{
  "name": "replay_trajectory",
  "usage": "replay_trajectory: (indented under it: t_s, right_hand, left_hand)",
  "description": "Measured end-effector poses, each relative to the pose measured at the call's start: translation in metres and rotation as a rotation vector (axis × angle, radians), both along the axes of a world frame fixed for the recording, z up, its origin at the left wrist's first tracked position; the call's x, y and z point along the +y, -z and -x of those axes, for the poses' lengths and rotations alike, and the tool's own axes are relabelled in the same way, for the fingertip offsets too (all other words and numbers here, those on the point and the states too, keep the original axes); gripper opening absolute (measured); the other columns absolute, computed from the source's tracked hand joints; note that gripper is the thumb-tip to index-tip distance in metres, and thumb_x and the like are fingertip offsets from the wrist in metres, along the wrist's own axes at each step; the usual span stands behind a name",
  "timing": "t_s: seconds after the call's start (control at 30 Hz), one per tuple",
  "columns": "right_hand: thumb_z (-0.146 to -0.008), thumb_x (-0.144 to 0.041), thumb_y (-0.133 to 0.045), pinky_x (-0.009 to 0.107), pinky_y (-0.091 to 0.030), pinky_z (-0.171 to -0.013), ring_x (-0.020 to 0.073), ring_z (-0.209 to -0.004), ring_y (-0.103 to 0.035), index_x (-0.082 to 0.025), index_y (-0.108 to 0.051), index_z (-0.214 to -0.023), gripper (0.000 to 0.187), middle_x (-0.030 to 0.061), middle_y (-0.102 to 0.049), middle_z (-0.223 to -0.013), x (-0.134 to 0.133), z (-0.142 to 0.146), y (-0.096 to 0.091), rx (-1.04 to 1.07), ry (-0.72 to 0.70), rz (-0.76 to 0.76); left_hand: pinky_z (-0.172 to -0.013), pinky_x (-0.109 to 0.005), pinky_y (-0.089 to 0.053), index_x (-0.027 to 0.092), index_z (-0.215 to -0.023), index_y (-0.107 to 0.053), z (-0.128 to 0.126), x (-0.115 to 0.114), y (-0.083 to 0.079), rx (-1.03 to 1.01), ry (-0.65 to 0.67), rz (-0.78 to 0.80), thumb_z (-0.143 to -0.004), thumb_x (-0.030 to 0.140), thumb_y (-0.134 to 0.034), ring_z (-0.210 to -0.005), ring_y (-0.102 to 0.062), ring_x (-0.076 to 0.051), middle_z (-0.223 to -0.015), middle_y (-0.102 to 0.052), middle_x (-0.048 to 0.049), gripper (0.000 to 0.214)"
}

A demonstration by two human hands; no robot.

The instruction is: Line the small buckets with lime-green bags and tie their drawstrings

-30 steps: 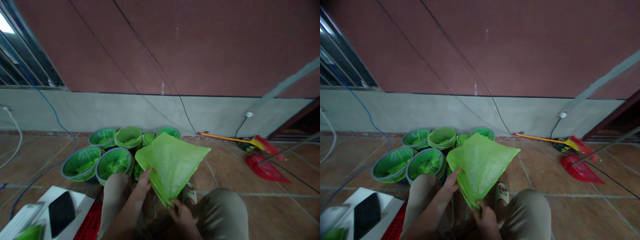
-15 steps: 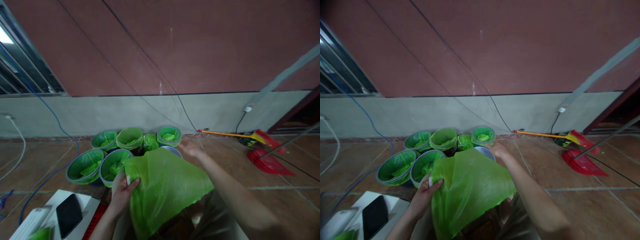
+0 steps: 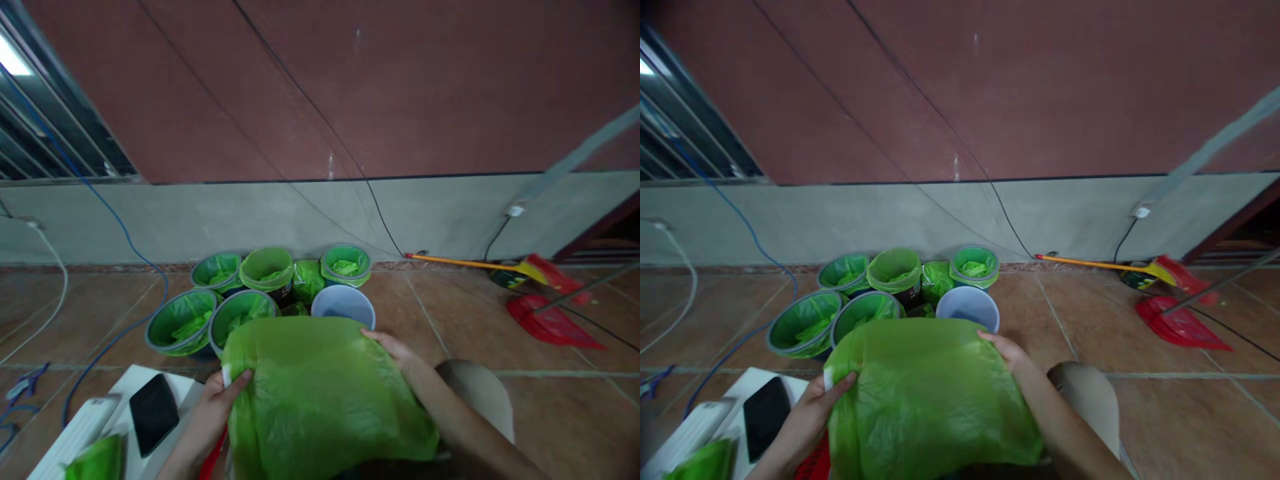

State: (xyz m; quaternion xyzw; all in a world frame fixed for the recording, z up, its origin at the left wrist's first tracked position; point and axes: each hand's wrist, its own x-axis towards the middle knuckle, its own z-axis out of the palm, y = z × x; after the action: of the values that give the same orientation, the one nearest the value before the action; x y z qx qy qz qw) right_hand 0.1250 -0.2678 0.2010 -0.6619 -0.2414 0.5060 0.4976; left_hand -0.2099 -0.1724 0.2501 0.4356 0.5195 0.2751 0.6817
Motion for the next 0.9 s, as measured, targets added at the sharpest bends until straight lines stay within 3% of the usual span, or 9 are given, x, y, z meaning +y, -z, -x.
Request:
replay_trajectory:
  t_s: [0.07,0.13,0.23,0.33,0.43,0.53,0.67,0.73,0.9]
  right_hand:
    - [-0.082,-0.041,-0.059,0.037,-0.057,-0.074,0.0239,-0.072,-0.072,-0.018,-0.073,-0.079,0.027,0.0079,-0.075,-0.074,0.007,-0.025,0.002,0.307,-0.049,0.149]
    - [-0.079,-0.034,-0.061,0.038,-0.057,-0.075,0.0226,-0.067,-0.071,-0.018,-0.07,-0.075,0.019,0.0082,-0.074,-0.071,0.008,-0.046,0.007,0.432,0.067,0.18]
    - [-0.073,-0.025,-0.067,0.035,-0.057,-0.072,0.0206,-0.064,-0.069,-0.018,-0.068,-0.078,0.009,0.0062,-0.073,-0.07,0.004,-0.066,0.011,0.385,0.23,0.067]
    - [-0.069,-0.019,-0.07,0.028,-0.055,-0.062,0.0166,-0.064,-0.068,-0.021,-0.067,-0.098,0.029,0.0015,-0.074,-0.077,-0.001,-0.076,0.007,0.267,0.299,-0.078]
    - [-0.07,-0.02,-0.071,0.022,-0.049,-0.053,0.0135,-0.062,-0.065,-0.026,-0.062,-0.122,0.053,-0.0013,-0.073,-0.08,-0.008,-0.081,-0.005,0.145,0.245,-0.171]
    - [-0.071,-0.027,-0.073,0.023,-0.052,-0.062,0.0142,-0.072,-0.068,-0.026,-0.06,-0.128,0.058,0.0006,-0.075,-0.088,-0.014,-0.081,-0.019,0.109,0.162,-0.26]
    - [-0.066,-0.03,-0.078,0.03,-0.055,-0.079,0.0184,-0.088,-0.071,-0.022,-0.072,-0.109,0.044,0.006,-0.076,-0.098,-0.022,-0.079,-0.04,0.116,0.142,-0.355]
    - [-0.064,-0.029,-0.08,0.031,-0.054,-0.085,0.0188,-0.092,-0.07,-0.022,-0.074,-0.105,0.042,0.0061,-0.076,-0.1,-0.026,-0.077,-0.052,0.113,0.081,-0.383]
    - [-0.061,-0.029,-0.083,0.033,-0.053,-0.088,0.0192,-0.094,-0.069,-0.022,-0.07,-0.116,0.056,0.0062,-0.075,-0.107,-0.028,-0.073,-0.065,-0.064,-0.097,-0.357]
  left_hand:
    - [-0.066,-0.037,-0.059,0.016,-0.092,-0.072,0.001,0.004,0.0,0.002,-0.015,0.005,-0.059,0.047,-0.085,-0.069,-0.073,-0.028,-0.079,-0.077,-0.0081,0.047]
    - [-0.067,-0.038,-0.059,0.016,-0.092,-0.072,0.001,0.006,-0.001,0.003,-0.018,0.012,-0.058,0.047,-0.086,-0.068,-0.073,-0.028,-0.079,-0.077,-0.0079,0.047]
    - [-0.072,-0.039,-0.059,0.018,-0.092,-0.073,-0.001,0.008,-0.003,0.0,-0.025,-0.005,-0.057,0.046,-0.086,-0.073,-0.074,-0.029,-0.083,-0.078,-0.0071,0.046]
    - [-0.071,-0.038,-0.059,0.019,-0.091,-0.073,-0.002,0.012,-0.002,0.011,-0.069,-0.026,-0.058,0.044,-0.086,-0.075,-0.074,-0.028,-0.083,-0.078,-0.0067,0.043]
    - [-0.069,-0.038,-0.059,0.019,-0.091,-0.073,0.0,0.021,-0.001,0.049,-0.158,-0.049,-0.056,0.044,-0.086,-0.073,-0.074,-0.028,-0.079,-0.077,-0.0061,0.045]
    - [-0.075,-0.039,-0.06,0.018,-0.086,-0.074,0.002,0.029,-0.006,0.128,-0.26,-0.175,-0.051,0.046,-0.088,-0.086,-0.073,-0.031,-0.086,-0.077,-0.0069,0.048]
    - [-0.106,-0.04,-0.049,0.02,-0.079,-0.075,0.005,0.03,-0.029,0.172,-0.314,-0.579,-0.055,0.049,-0.085,-0.133,-0.05,-0.034,-0.137,-0.061,-0.0061,0.039]
    - [-0.114,-0.042,-0.04,0.021,-0.08,-0.076,0.007,0.025,-0.046,0.13,-0.284,-0.701,-0.06,0.047,-0.084,-0.14,-0.041,-0.034,-0.151,-0.048,-0.0027,0.034]
    - [-0.111,-0.055,-0.04,0.025,-0.085,-0.078,0.015,0.022,-0.077,0.031,-0.157,-0.731,-0.065,0.044,-0.082,-0.131,-0.051,-0.036,-0.13,-0.067,-0.0016,0.028]
